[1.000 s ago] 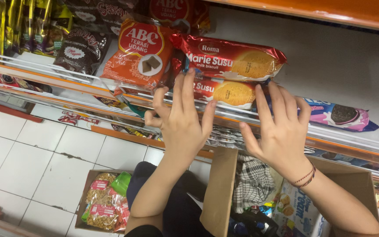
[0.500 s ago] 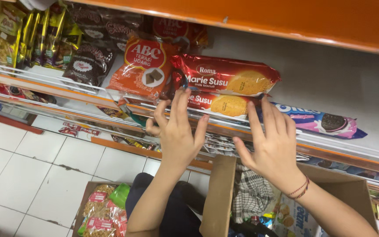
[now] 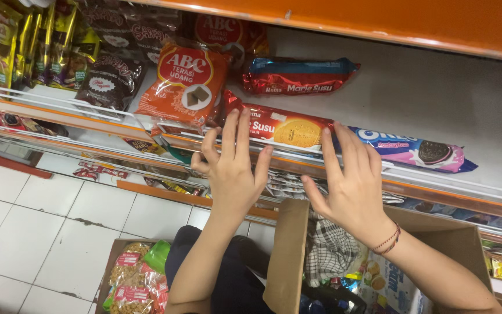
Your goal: The person wipes various snack packages with a cloth, scans them using a handheld barcode scanner, and organizes them inside a cardboard box.
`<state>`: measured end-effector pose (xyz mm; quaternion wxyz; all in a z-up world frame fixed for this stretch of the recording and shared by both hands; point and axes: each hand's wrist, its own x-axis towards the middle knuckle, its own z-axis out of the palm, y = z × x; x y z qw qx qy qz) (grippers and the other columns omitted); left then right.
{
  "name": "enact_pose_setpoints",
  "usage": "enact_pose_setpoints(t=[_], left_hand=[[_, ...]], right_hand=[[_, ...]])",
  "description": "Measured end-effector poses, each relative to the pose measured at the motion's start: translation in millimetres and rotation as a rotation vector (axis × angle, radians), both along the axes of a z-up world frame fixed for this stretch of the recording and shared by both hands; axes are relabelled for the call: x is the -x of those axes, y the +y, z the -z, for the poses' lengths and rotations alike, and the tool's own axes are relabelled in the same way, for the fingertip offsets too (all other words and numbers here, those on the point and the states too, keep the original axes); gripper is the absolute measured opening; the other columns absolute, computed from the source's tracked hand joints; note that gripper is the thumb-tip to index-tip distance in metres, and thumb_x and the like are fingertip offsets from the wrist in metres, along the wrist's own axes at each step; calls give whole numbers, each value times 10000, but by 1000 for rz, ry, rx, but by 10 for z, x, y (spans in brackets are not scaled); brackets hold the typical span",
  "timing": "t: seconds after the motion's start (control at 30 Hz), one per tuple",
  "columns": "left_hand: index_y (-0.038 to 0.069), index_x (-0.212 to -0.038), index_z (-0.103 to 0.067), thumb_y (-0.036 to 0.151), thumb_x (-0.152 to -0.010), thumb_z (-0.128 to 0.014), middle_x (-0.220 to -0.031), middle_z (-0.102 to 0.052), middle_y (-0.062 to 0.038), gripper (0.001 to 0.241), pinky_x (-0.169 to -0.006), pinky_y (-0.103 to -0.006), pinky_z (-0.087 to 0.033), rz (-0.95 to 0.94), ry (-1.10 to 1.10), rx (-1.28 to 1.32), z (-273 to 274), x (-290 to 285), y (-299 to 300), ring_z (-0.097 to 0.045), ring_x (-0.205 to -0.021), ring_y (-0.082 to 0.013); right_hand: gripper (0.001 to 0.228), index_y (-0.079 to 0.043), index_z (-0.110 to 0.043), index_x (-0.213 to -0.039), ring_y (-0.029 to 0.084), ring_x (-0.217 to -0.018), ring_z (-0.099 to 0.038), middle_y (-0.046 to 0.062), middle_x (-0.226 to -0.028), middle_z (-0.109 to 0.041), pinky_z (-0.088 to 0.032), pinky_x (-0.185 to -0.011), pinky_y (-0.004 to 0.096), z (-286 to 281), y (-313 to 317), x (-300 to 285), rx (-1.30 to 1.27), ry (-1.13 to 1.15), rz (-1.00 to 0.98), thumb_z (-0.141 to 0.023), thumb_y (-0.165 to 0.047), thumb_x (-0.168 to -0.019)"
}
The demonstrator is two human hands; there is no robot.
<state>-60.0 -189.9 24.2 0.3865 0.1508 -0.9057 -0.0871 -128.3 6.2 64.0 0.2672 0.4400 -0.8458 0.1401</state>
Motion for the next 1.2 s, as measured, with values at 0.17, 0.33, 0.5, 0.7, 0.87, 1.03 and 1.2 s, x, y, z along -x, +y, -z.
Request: enact_pose_setpoints(t=[0.17,0.33,0.5,0.7,0.87,1.03,1.2], left_hand=[[157,-1558,-498,478,-979,-669,-1467,-488,-56,683,-1021,-544,-230,-8,-19,5,37,8,-6,-388,-1309,-289],[181,-1554,-507,464,-984,-668,-1535,-457,-49,656,-1042,-562,-213,-30,-39,32,29,-49,38,-373,-1375,-295],[165,-1573,-506,460,-1021,-667,-1615,-379,-129,646,-1108,-597,-196,-21,-62,58,-101,-141,237,-313,-1457,-321],[169,-1540,-534,423,-1078,-705,-1577,-403,-165,554,-1148,-584,-199,288,-108,69,-314,-330,893,-352,-1473,-328],[74,-1426,-609,390,-1011,-710,-1241,-595,-119,531,-1034,-519,-350,825,-538,95,-90,-243,1621,-545,-1187,-301],[61,-1154,-688,332,-825,-731,-1287,-613,-139,428,-928,-492,-455,1161,-745,319,876,36,2405,-590,-1196,-275],[22,-1310,-634,212,-909,-731,-1308,-616,-141,454,-942,-533,-494,1063,-971,471,1719,439,2832,-603,-1230,-296]], right_hand=[[791,97,-489,-1450,416,-1311,-506,283,-1450,-491,-372,-1093,531,-26,14,1,13,-47,-13,-745,-337,-841],[787,93,-484,-1469,426,-1386,-479,274,-1480,-490,-354,-1139,544,-71,142,-15,19,-40,-68,-744,-336,-862],[684,10,-545,-1451,392,-1380,-516,233,-1439,-534,-320,-1163,555,-109,623,-48,5,30,-95,-737,-303,-873],[458,-14,-645,-1313,344,-1229,-623,162,-1296,-642,-430,-1055,479,-26,1635,-167,-6,-105,-163,-742,-222,-916],[358,-46,-713,-1225,270,-889,-648,115,-1037,-703,-512,-885,389,332,2336,-277,-182,-481,-114,-720,-214,-909],[305,-77,-724,-1136,261,-892,-684,87,-973,-707,-529,-824,385,883,2869,-270,-404,-379,-93,-721,-278,-906],[219,-91,-700,-1027,234,-877,-670,59,-885,-645,-499,-783,371,1205,3181,-322,-448,-282,21,-736,-270,-906]])
